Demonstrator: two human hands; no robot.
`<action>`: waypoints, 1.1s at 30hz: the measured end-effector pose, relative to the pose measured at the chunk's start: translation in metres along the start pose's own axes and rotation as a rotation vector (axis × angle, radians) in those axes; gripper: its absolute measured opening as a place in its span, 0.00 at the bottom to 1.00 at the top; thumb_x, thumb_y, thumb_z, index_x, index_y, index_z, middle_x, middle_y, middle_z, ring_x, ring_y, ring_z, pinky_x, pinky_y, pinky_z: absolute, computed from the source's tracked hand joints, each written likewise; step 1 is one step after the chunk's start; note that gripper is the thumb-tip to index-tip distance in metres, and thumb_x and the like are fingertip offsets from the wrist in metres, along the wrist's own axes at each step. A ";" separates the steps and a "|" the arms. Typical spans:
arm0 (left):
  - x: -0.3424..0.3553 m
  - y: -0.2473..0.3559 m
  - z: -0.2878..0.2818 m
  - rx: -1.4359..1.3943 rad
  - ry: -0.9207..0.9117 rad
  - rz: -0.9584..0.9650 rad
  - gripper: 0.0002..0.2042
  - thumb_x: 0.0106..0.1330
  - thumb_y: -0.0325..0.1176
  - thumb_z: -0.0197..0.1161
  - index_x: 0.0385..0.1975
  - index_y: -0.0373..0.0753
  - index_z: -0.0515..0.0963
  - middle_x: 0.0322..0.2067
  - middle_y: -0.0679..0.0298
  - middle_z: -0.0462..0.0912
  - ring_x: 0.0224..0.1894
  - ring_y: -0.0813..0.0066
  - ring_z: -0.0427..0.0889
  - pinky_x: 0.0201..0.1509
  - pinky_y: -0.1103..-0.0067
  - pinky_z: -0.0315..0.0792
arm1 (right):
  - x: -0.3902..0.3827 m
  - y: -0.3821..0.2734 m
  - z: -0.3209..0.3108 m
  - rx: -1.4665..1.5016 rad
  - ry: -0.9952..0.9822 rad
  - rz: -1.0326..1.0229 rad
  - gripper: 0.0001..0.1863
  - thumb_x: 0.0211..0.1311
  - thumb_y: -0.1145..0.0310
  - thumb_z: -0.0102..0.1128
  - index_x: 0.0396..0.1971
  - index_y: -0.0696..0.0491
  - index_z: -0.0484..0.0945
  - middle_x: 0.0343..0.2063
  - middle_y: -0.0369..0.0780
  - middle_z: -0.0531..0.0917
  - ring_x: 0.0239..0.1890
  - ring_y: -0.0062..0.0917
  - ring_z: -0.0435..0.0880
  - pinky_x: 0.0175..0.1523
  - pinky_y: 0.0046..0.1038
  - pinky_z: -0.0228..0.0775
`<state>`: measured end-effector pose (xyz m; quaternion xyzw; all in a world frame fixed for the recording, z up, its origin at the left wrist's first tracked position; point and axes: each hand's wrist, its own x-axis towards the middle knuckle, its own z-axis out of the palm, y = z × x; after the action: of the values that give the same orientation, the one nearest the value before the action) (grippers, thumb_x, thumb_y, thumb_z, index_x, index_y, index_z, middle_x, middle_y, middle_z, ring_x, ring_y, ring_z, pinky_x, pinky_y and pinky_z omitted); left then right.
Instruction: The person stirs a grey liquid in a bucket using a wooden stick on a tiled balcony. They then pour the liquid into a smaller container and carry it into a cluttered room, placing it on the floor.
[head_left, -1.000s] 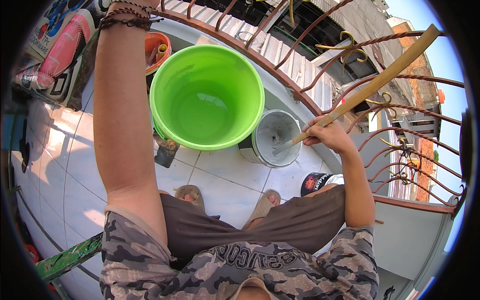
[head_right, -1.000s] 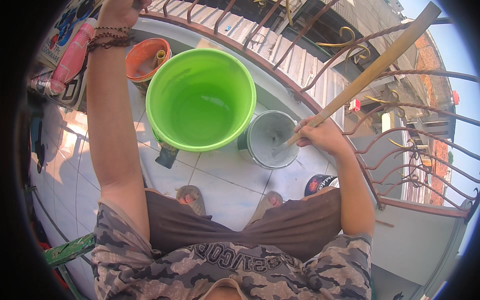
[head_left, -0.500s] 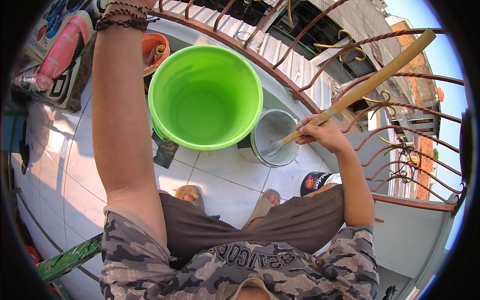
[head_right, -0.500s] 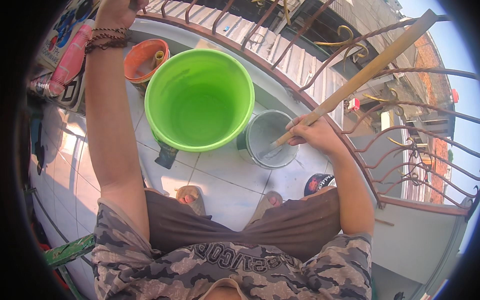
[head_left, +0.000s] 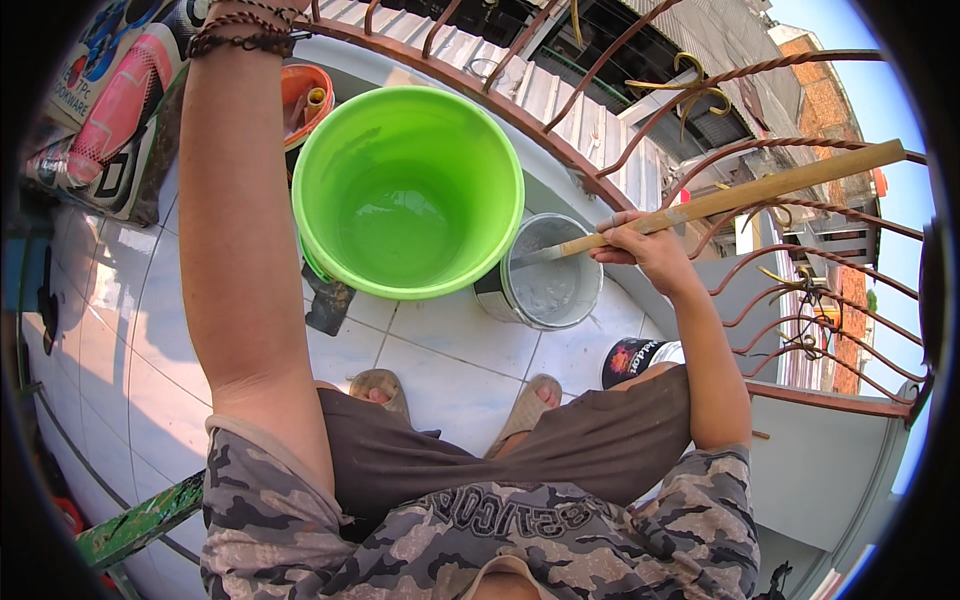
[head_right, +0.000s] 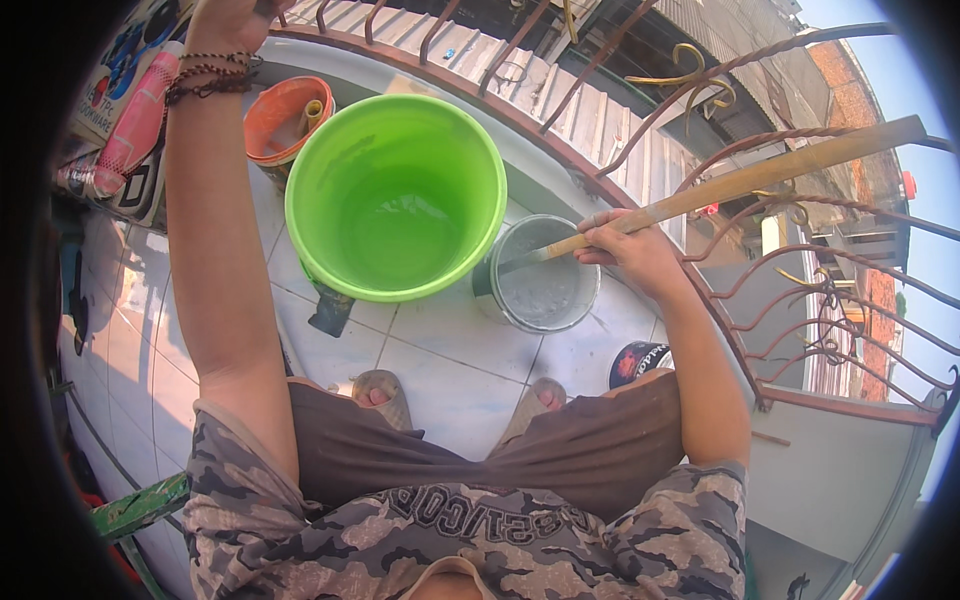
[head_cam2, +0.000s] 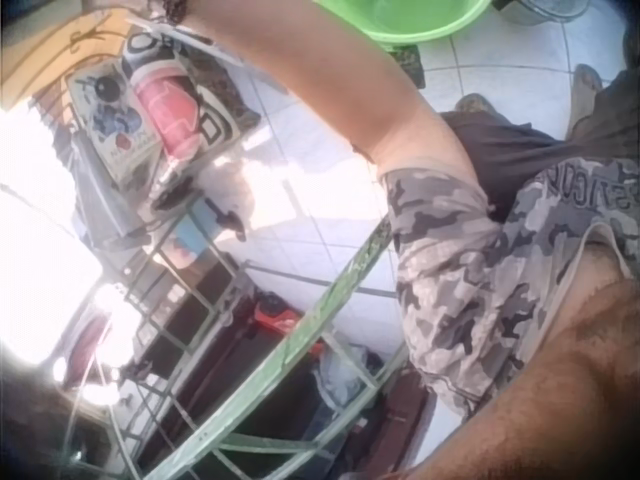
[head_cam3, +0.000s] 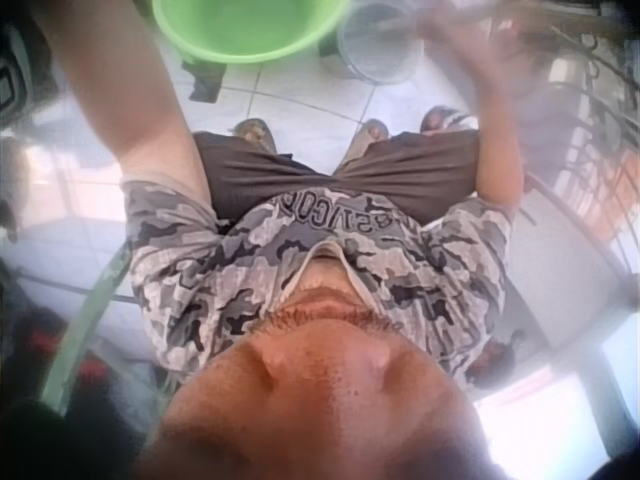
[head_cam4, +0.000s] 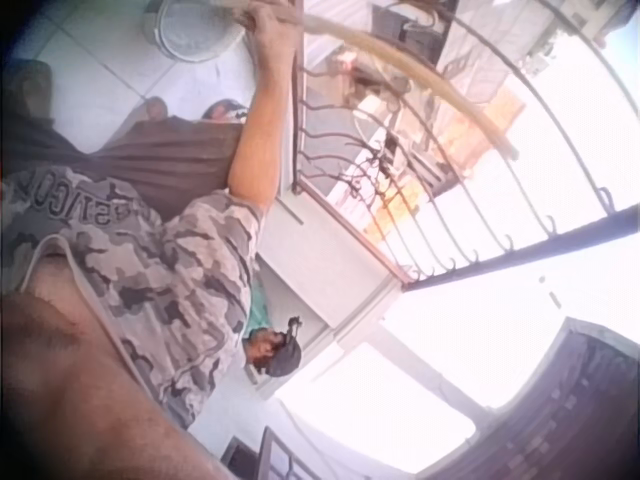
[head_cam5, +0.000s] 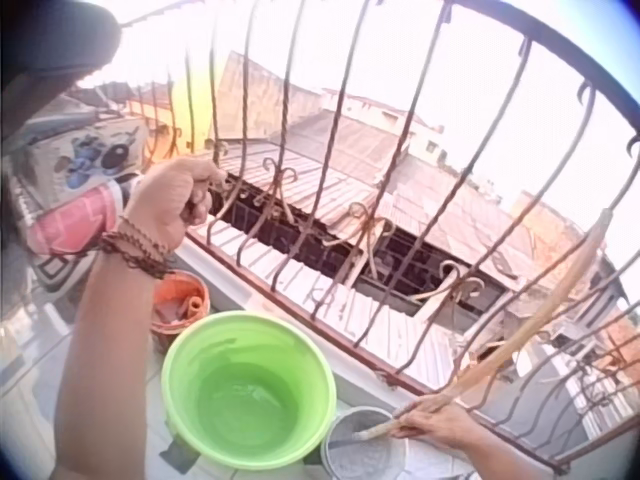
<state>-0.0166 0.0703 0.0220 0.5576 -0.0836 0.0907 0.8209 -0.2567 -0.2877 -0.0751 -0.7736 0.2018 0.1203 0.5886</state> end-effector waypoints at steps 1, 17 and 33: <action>-0.001 -0.001 0.003 -0.002 -0.003 -0.006 0.08 0.56 0.25 0.59 0.17 0.40 0.72 0.09 0.72 0.64 0.09 0.80 0.63 0.13 0.83 0.56 | 0.005 0.004 -0.008 0.002 0.055 -0.039 0.09 0.57 0.76 0.58 0.35 0.66 0.77 0.30 0.46 0.82 0.29 0.26 0.86 0.36 0.23 0.83; 0.000 -0.009 0.007 0.001 0.017 -0.021 0.08 0.57 0.25 0.60 0.18 0.41 0.71 0.09 0.72 0.63 0.08 0.80 0.61 0.12 0.83 0.56 | -0.002 0.001 -0.019 -0.224 0.014 0.073 0.10 0.59 0.75 0.56 0.37 0.66 0.77 0.32 0.47 0.82 0.31 0.26 0.86 0.39 0.22 0.82; 0.003 -0.011 0.003 0.038 0.007 -0.036 0.04 0.58 0.26 0.60 0.21 0.39 0.76 0.09 0.73 0.62 0.08 0.81 0.61 0.11 0.83 0.56 | -0.001 -0.001 -0.003 -0.125 -0.109 0.112 0.10 0.59 0.74 0.57 0.37 0.65 0.75 0.32 0.45 0.82 0.28 0.27 0.86 0.37 0.23 0.83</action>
<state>-0.0112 0.0634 0.0141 0.5741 -0.0689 0.0795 0.8120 -0.2578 -0.2906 -0.0728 -0.7886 0.2044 0.2074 0.5417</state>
